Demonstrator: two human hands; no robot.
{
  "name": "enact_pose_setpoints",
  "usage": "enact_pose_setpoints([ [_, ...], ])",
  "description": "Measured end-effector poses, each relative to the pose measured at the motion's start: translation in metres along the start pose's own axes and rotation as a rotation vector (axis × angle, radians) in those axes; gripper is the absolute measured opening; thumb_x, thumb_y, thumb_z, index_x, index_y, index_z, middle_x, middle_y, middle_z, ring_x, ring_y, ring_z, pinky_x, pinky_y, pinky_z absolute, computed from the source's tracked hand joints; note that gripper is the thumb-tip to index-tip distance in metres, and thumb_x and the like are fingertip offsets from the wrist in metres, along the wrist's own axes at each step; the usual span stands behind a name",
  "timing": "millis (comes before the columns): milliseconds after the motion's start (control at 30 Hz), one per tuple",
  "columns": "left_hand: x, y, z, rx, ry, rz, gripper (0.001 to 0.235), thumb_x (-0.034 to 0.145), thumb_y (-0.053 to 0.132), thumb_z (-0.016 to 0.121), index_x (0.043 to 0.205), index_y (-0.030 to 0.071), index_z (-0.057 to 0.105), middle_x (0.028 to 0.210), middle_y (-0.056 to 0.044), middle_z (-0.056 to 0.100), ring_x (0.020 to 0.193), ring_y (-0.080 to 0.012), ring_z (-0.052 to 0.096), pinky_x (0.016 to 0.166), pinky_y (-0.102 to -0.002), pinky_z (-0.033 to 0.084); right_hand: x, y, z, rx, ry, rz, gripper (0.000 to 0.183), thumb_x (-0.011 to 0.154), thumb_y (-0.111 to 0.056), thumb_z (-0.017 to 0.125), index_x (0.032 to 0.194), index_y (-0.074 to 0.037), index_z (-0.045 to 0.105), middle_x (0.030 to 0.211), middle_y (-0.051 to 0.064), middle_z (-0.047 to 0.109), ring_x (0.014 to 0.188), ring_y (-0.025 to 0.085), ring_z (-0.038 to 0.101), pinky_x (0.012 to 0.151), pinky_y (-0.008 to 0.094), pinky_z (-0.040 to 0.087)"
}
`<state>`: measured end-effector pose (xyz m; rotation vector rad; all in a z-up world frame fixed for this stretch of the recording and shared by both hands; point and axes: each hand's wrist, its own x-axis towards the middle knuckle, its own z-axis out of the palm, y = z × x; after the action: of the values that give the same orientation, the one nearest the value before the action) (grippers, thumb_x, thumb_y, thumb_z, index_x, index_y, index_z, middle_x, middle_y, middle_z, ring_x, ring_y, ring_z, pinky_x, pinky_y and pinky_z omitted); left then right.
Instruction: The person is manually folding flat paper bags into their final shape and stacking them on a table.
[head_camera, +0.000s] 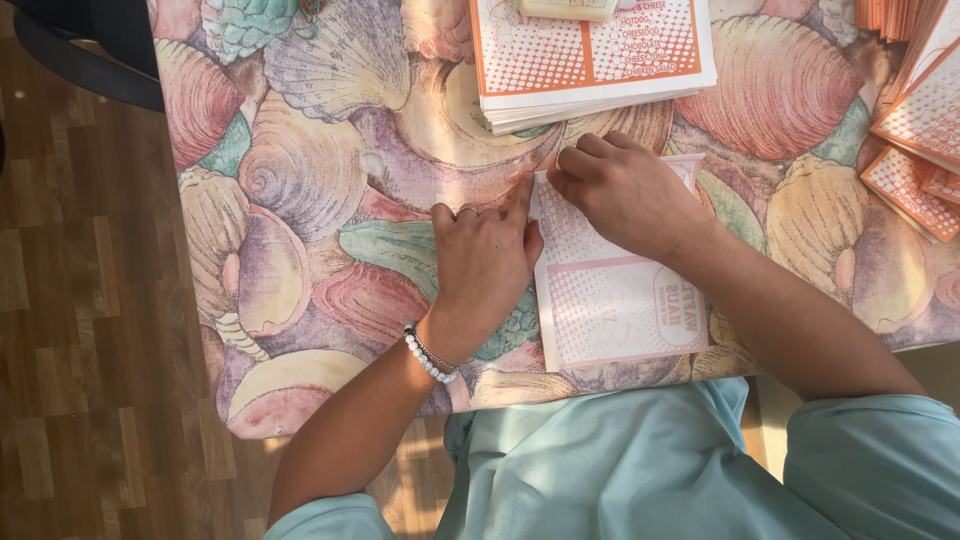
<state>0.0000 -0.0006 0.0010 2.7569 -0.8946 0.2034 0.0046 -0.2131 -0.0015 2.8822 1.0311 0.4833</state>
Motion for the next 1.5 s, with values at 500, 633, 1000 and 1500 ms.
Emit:
enact_pose_setpoints([
  [500, 0.008, -0.018, 0.006, -0.206, -0.054, -0.066, 0.054, 0.085, 0.037, 0.065, 0.135, 0.017, 0.063, 0.063, -0.005, 0.067, 0.066, -0.0328, 0.068, 0.075, -0.047, 0.035, 0.011, -0.006, -0.014, -0.003, -0.007, 0.046, 0.014, 0.098, -0.014, 0.064, 0.091, -0.013, 0.075, 0.077, 0.0, 0.057, 0.078, 0.017, 0.057, 0.073, 0.032, 0.045],
  [633, 0.008, -0.025, 0.015, -0.231, 0.038, -0.013, 0.051, 0.081, 0.035, 0.074, 0.128, 0.015, 0.066, 0.083, -0.001, 0.06, 0.083, -0.0266, 0.065, 0.081, -0.046, 0.04, 0.013, -0.009, -0.019, -0.012, -0.052, 0.052, 0.013, 0.098, -0.013, 0.064, 0.092, -0.013, 0.076, 0.079, 0.0, 0.059, 0.08, 0.017, 0.057, 0.074, 0.032, 0.046],
  [1000, 0.01, 0.001, 0.024, -0.198, 0.006, 0.264, 0.066, 0.089, -0.004, 0.052, 0.154, -0.003, 0.035, 0.133, -0.022, 0.053, 0.126, -0.0369, 0.058, 0.112, -0.051, 0.04, -0.021, 0.019, -0.037, 0.123, -0.161, 0.176, 0.02, 0.104, -0.009, 0.059, 0.107, -0.01, 0.079, 0.096, 0.005, 0.072, 0.101, 0.018, 0.069, 0.091, 0.025, 0.055],
  [1500, 0.016, 0.013, 0.014, -0.042, 0.082, 0.225, 0.051, 0.086, 0.0, 0.054, 0.138, 0.001, 0.055, 0.132, -0.014, 0.056, 0.119, -0.0294, 0.055, 0.106, -0.044, 0.043, -0.068, 0.073, -0.03, 0.35, -0.075, 0.297, 0.022, 0.098, 0.001, 0.066, 0.1, -0.012, 0.083, 0.097, 0.0, 0.078, 0.086, 0.02, 0.073, 0.067, 0.039, 0.061],
])
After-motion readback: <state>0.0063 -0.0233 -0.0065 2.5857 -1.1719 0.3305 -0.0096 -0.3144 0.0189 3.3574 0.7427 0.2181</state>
